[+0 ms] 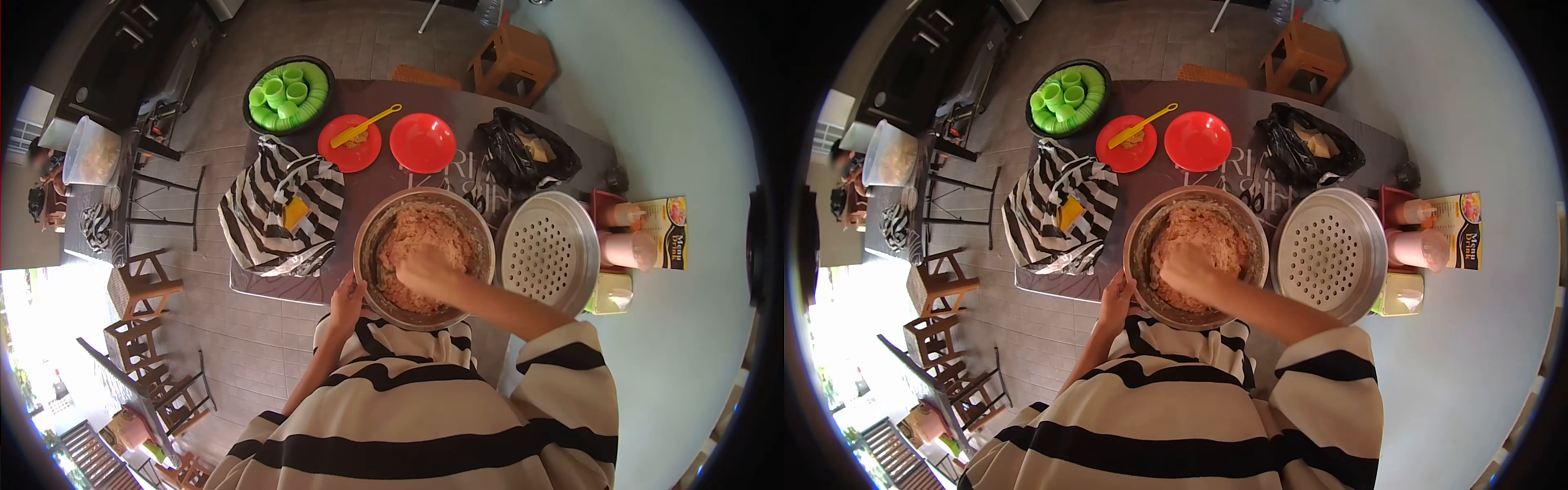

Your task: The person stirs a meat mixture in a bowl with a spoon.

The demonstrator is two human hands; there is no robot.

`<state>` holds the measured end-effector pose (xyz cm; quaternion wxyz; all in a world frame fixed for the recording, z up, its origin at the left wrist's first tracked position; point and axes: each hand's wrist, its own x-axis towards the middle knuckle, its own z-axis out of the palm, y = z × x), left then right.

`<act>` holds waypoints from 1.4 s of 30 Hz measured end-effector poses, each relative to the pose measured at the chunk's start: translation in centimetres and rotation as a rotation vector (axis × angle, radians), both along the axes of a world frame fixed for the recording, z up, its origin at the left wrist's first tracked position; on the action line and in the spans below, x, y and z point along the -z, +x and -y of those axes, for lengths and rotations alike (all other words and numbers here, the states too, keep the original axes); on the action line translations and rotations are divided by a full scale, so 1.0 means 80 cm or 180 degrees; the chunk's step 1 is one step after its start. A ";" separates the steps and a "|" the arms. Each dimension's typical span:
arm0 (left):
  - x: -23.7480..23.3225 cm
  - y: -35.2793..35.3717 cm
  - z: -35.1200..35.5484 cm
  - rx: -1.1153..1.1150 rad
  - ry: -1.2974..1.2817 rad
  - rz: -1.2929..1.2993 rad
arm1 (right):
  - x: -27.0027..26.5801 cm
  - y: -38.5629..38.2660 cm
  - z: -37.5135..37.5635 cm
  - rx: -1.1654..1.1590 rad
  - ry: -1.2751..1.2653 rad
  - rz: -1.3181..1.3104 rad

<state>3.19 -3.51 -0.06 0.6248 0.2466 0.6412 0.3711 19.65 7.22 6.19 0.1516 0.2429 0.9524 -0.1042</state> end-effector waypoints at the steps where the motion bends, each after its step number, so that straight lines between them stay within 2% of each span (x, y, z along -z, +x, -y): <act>1: -0.002 0.000 0.000 -0.0005 -0.0016 0.0023 | 0.001 0.009 0.020 0.0123 -0.0025 -0.0071; 3: -0.003 0.001 0.000 -0.0037 -0.0036 0.0056 | -0.010 0.035 0.057 0.0517 0.0148 -0.0700; 5: -0.002 0.001 0.000 -0.0153 0.0022 0.0062 | -0.011 0.061 0.087 0.1037 -0.0095 -0.0605; 6: -0.003 0.001 0.001 -0.0157 0.0005 0.0066 | -0.018 0.073 0.090 0.1035 -0.0111 -0.0598; 8: -0.007 0.003 0.000 -0.0272 -0.0053 0.0168 | -0.053 0.093 0.094 0.1319 -0.0221 0.0155; 11: -0.011 0.003 -0.004 -0.0202 -0.0181 0.0137 | -0.092 0.117 0.064 0.1669 -0.0372 0.0448; 14: -0.010 0.001 -0.003 -0.0188 -0.0207 0.0184 | -0.102 0.134 0.030 0.1956 -0.0148 0.0210; 15: -0.005 0.001 -0.002 -0.0194 -0.0199 0.0171 | -0.097 0.136 0.018 0.1950 -0.0143 0.0196; 17: 0.005 0.000 0.002 -0.0163 -0.0099 0.0017 | -0.076 0.136 -0.005 0.2616 0.0097 0.0160; 20: -0.011 0.002 -0.003 -0.0177 -0.0155 0.0215 | -0.013 0.121 -0.038 0.2905 -0.0071 0.0325; 23: -0.009 0.001 -0.004 -0.0138 -0.0138 0.0224 | 0.023 0.079 -0.058 0.2759 -0.0033 0.0318; 24: -0.007 0.002 -0.002 -0.0144 -0.0162 0.0221 | 0.026 0.066 -0.061 0.2397 0.0029 0.0112; 25: -0.006 0.003 0.000 -0.0147 -0.0155 0.0072 | 0.027 0.054 -0.056 0.2055 0.0084 -0.0091; 31: 0.007 0.008 0.002 -0.0217 0.0092 -0.0072 | 0.006 0.000 0.005 0.1533 -0.0214 0.0191; 33: 0.015 0.009 0.006 -0.0216 0.0145 -0.0226 | 0.017 -0.002 0.050 0.1658 0.0207 -0.0359; 35: 0.014 0.011 0.007 -0.0314 0.0165 -0.0252 | -0.006 0.003 0.094 0.1950 0.0078 -0.0535; 38: 0.029 0.008 0.010 -0.0217 0.0012 -0.0365 | -0.040 0.028 0.132 0.2172 -0.0084 -0.0037; 40: 0.030 0.007 0.009 -0.0221 0.0023 -0.0340 | -0.065 0.045 0.139 0.2347 -0.0364 0.0746; 42: 0.027 0.008 0.008 -0.0214 0.0037 -0.0310 | -0.066 0.060 0.142 0.2331 -0.0279 0.0667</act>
